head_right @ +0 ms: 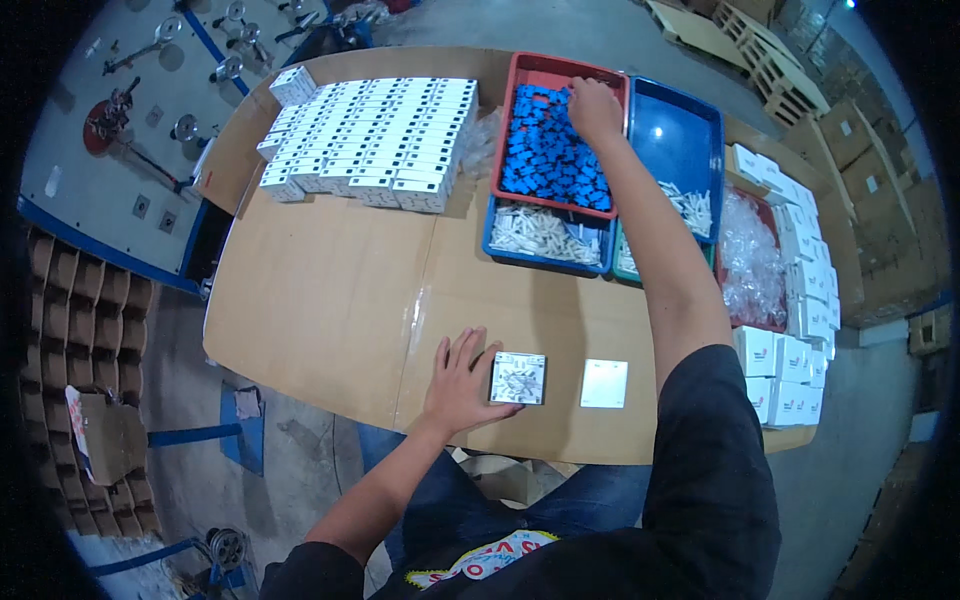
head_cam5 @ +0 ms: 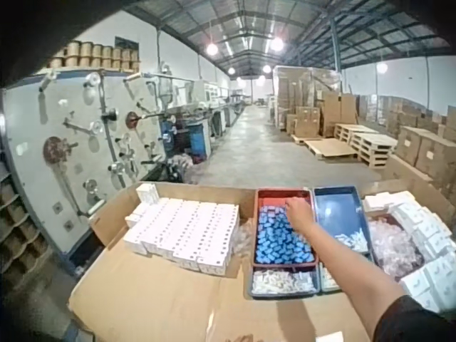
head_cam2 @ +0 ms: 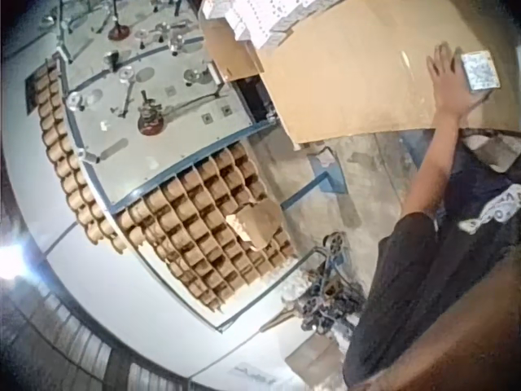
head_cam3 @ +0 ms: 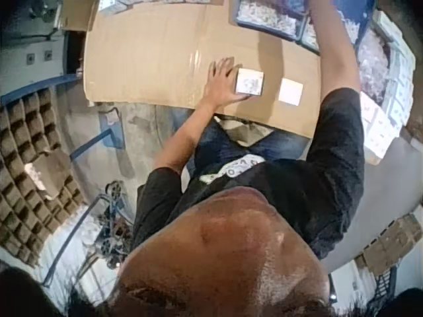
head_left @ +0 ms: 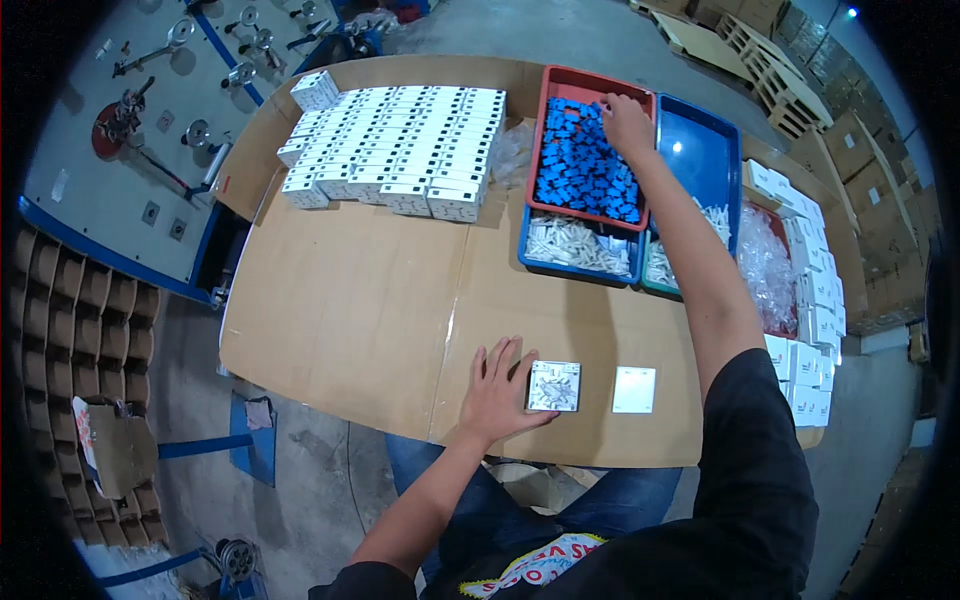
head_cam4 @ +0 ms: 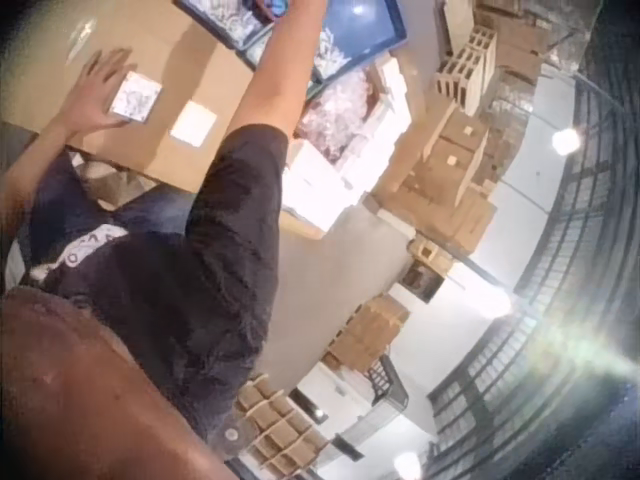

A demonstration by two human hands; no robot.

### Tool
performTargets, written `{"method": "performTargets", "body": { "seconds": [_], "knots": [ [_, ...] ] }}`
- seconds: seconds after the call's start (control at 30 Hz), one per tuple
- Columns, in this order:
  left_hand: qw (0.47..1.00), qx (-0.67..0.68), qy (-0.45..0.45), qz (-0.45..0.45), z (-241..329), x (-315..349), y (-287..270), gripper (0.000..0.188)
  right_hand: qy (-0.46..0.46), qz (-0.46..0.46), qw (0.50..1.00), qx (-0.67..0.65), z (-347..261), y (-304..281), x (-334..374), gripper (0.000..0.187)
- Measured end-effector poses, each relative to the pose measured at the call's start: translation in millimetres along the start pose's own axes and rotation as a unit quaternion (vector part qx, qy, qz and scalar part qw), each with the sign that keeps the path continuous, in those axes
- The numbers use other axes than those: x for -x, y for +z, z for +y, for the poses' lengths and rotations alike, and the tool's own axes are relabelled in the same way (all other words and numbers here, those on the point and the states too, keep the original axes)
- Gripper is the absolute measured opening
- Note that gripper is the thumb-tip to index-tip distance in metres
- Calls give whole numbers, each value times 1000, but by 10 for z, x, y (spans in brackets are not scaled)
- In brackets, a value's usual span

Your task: The person sits at a workbench and assembles small electrical components. They pick up white plastic pieces from trays, insert them into a clear plastic bag, and seal the bag. The person then places the bagged components into a white cardboard box, closes the box, and stacks it with other finished boxes.

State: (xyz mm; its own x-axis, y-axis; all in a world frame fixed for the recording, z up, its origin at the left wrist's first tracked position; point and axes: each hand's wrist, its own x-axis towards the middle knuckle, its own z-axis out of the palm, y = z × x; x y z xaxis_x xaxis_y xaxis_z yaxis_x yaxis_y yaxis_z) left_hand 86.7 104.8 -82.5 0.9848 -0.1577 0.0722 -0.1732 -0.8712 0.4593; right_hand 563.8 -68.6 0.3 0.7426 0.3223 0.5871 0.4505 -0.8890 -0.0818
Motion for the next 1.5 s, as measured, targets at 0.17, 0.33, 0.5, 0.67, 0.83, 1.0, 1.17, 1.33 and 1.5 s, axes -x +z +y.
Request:
{"method": "performTargets", "body": {
  "seconds": [0.17, 0.33, 0.5, 0.67, 0.83, 1.0, 1.17, 1.33, 1.5],
  "knots": [
    [1000, 2, 4, -10, -12, -6, -18, 101, -30, -3, 998, 59, 102, 350, -172, 27],
    [1000, 1, 1, -16, -16, -28, -24, 100, 12, 17, 1000, -11, 177, 408, -238, 22],
    [1000, 6, 6, -5, -7, -26, 13, 99, 121, -13, 915, -384, 73, 2, -106, 32],
    [1000, 5, 7, 12, -2, -1, 9, 97, 160, -23, 738, -655, -562, -965, 533, 38],
    [1000, 0, 16, 27, 15, 9, 30, 96, 160, -16, 714, -681, -1034, -1891, 1141, 44],
    [999, -17, 19, 26, 36, 20, 66, 100, 169, -24, 663, -729, -1253, -2423, 1642, 43],
    [999, -28, 18, 24, 62, 29, 35, 102, 180, -55, 487, -853, -1414, -2802, 2072, 42],
    [999, -24, 29, 39, 77, 60, 79, 103, 187, -65, 284, -938, -1486, -2908, 2476, 45],
    [998, -30, 32, 37, 83, 73, 95, 103, 249, -47, 137, -957, -1632, -3022, 2767, 47]
  ]
}}
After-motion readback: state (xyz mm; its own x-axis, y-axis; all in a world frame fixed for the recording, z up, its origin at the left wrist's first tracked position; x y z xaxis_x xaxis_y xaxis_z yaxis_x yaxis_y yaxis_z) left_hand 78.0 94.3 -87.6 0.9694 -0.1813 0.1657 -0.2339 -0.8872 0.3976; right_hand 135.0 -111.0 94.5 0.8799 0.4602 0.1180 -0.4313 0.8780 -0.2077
